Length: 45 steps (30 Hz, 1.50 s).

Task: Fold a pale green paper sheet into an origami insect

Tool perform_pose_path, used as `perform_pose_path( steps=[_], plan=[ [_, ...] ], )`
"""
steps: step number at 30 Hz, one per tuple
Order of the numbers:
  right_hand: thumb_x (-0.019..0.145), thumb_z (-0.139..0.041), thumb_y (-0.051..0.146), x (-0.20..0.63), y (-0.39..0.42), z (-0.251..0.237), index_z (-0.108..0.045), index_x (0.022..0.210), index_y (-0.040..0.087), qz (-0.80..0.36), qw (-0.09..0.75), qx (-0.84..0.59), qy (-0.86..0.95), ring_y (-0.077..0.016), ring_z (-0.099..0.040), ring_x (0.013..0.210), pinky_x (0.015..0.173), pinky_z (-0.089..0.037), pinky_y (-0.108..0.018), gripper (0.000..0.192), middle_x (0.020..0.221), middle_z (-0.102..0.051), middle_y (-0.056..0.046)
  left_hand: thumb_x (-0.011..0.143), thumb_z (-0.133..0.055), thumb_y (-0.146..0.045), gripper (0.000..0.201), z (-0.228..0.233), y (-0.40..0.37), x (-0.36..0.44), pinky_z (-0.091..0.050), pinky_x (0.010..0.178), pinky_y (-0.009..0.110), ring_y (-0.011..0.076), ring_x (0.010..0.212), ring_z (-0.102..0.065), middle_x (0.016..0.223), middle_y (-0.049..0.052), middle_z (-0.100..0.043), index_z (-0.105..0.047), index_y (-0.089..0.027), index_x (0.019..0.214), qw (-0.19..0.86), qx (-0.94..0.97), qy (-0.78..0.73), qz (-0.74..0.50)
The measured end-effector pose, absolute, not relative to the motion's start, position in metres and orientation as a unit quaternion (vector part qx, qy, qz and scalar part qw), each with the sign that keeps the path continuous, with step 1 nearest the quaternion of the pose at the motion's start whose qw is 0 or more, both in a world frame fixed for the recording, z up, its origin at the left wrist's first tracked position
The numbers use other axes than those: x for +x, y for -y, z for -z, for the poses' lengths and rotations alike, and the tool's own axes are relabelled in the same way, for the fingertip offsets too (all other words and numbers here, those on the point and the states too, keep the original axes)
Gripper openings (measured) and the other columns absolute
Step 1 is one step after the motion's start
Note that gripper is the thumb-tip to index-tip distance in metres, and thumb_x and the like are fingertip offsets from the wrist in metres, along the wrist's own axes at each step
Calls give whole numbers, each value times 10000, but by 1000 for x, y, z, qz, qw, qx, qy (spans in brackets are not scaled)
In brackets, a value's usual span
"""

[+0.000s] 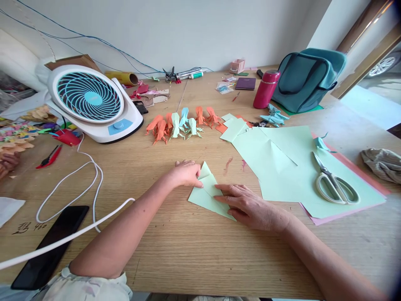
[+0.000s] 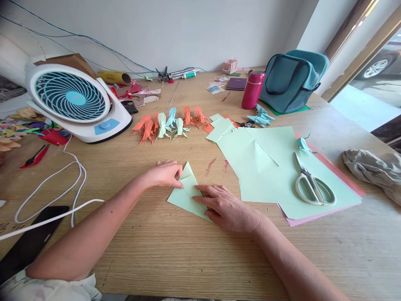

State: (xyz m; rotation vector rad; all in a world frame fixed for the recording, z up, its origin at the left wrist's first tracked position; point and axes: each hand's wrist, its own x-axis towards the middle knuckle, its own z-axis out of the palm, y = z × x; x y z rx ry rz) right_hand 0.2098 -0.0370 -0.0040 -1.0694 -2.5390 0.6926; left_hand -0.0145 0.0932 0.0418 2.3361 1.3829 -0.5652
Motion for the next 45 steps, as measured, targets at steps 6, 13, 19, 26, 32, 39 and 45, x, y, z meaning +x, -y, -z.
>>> perform_pose_path(
  steps=[6, 13, 19, 26, 32, 39, 45],
  plan=[
    [877, -518, 108, 211, 37, 5, -495, 1443, 274, -247, 149, -374, 882, -265, -400, 1382, 1133, -329, -470, 590, 1554, -379, -83, 690, -721, -436, 280, -46, -99, -19, -406, 941, 427, 300, 1104, -577, 1106, 68, -658, -607, -223, 831, 196, 822, -500, 191],
    [870, -522, 98, 210, 37, 6, -500, 1438, 270, -246, 152, -372, 882, -268, -393, 1392, 1137, -327, -471, 593, 1557, -375, -87, 648, -736, -368, 271, -46, -107, -21, -440, 759, 316, 256, 916, -627, 980, 50, -691, -622, -217, 843, 225, 818, -496, 183],
    [858, -514, 74, 210, 38, 4, -514, 1425, 261, -246, 158, -375, 880, -256, -402, 1385, 1139, -335, -460, 597, 1555, -379, -83, 679, -666, -259, 182, -46, -114, -31, -425, 656, 254, 191, 791, -632, 899, 10, -699, -648, -213, 854, 278, 819, -474, 164],
    [841, -529, 55, 209, 39, 7, -558, 1362, 257, -247, 205, -375, 870, -265, -454, 1341, 1105, -393, -465, 559, 1494, -442, -98, 836, -611, -465, 304, -35, -76, -25, -451, 855, 321, 257, 1058, -592, 1114, 107, -630, -576, -177, 928, 244, 810, -531, 52],
    [884, -496, 91, 201, 41, 11, -484, 1381, 261, -263, 294, -439, 807, -236, -551, 1223, 1024, -487, -401, 526, 1346, -518, -111, 753, -729, -299, 259, -22, -45, -14, -471, 810, 319, 236, 980, -594, 995, 58, -583, -489, -206, 786, 221, 802, -553, -50],
    [914, -563, 281, 194, 39, 11, -421, 1393, 246, -362, 352, -525, 685, -177, -665, 857, 802, -555, -354, 501, 1146, -630, -76, 843, -599, -315, 160, -12, -44, -20, -474, 705, 283, 167, 779, -587, 825, 9, -625, -487, -206, 811, 404, 722, -513, -229],
    [932, -542, 415, 187, 43, 3, -570, 728, 198, -401, 330, -544, 659, -108, -435, 552, 511, -340, -240, 299, 597, -486, 49, 762, -729, -394, 397, -17, -32, -16, -494, 693, 264, 146, 758, -618, 858, -1, -645, -476, -208, 1005, 598, 574, -429, -358]
  ],
)
